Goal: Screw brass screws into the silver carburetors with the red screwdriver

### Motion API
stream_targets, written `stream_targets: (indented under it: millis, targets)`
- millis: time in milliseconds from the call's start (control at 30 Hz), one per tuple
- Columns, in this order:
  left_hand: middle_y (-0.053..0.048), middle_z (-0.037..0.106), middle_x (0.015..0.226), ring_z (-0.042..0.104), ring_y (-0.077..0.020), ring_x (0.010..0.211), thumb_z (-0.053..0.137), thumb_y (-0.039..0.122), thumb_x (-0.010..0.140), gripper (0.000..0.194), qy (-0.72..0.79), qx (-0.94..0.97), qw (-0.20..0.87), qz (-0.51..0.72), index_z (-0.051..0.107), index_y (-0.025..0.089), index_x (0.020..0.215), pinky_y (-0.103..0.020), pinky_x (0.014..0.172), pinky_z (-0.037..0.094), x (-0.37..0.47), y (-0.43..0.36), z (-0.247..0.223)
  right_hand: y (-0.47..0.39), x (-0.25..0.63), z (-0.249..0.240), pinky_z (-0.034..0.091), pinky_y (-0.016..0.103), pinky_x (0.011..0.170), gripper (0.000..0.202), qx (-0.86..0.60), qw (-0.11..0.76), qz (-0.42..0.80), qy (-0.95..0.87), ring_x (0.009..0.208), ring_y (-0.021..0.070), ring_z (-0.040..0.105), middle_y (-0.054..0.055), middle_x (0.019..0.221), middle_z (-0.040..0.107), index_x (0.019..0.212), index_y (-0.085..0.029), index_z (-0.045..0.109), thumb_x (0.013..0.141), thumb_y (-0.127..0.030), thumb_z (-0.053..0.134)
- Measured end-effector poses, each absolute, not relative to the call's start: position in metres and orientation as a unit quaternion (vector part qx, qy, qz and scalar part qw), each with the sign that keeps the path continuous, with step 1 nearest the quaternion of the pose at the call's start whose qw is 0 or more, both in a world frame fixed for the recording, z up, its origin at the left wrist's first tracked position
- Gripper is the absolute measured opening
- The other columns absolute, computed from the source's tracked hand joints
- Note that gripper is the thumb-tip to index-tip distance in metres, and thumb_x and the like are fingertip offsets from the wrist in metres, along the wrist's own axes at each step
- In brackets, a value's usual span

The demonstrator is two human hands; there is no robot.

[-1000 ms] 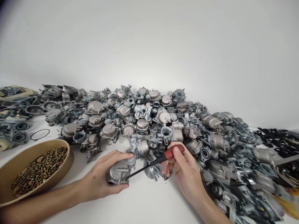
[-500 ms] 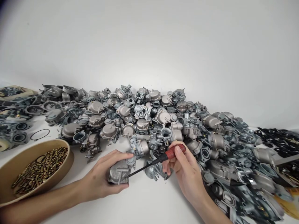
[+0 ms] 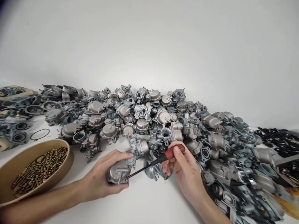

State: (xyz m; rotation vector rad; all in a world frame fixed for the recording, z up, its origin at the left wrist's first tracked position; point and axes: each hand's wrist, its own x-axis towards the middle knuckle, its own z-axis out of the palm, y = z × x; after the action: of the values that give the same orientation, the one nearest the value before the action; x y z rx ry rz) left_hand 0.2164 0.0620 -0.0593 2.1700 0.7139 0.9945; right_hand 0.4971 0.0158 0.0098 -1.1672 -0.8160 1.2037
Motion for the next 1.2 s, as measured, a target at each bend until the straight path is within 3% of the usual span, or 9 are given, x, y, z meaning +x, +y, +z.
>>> stream_targets:
  millis: [667, 1200]
  targets:
    - [-0.005, 0.074, 0.113, 0.070, -0.0265, 0.096, 0.091, 0.021, 0.084, 0.080, 0.278, 0.831, 0.310, 0.369, 0.055, 0.035, 0.154, -0.034, 0.085, 0.055, 0.2160, 0.0622, -0.0566, 0.0159, 0.4924, 0.0122, 0.043, 0.025, 0.051, 0.042, -0.512, 0.593, 0.507, -0.359, 0.056, 0.0150, 0.055, -0.002, 0.064, 0.061, 0.099, -0.025, 0.069, 0.088, -0.060, 0.088]
    - [-0.006, 0.075, 0.112, 0.070, -0.0274, 0.096, 0.091, 0.022, 0.084, 0.077, 0.279, 0.824, 0.318, 0.377, 0.058, 0.033, 0.153, -0.036, 0.087, 0.058, 0.2173, 0.0617, -0.0577, 0.0162, 0.4909, 0.0126, 0.050, 0.025, 0.050, 0.038, -0.502, 0.610, 0.504, -0.349, 0.053, 0.0142, 0.058, -0.002, 0.064, 0.064, 0.100, -0.025, 0.068, 0.090, -0.057, 0.087]
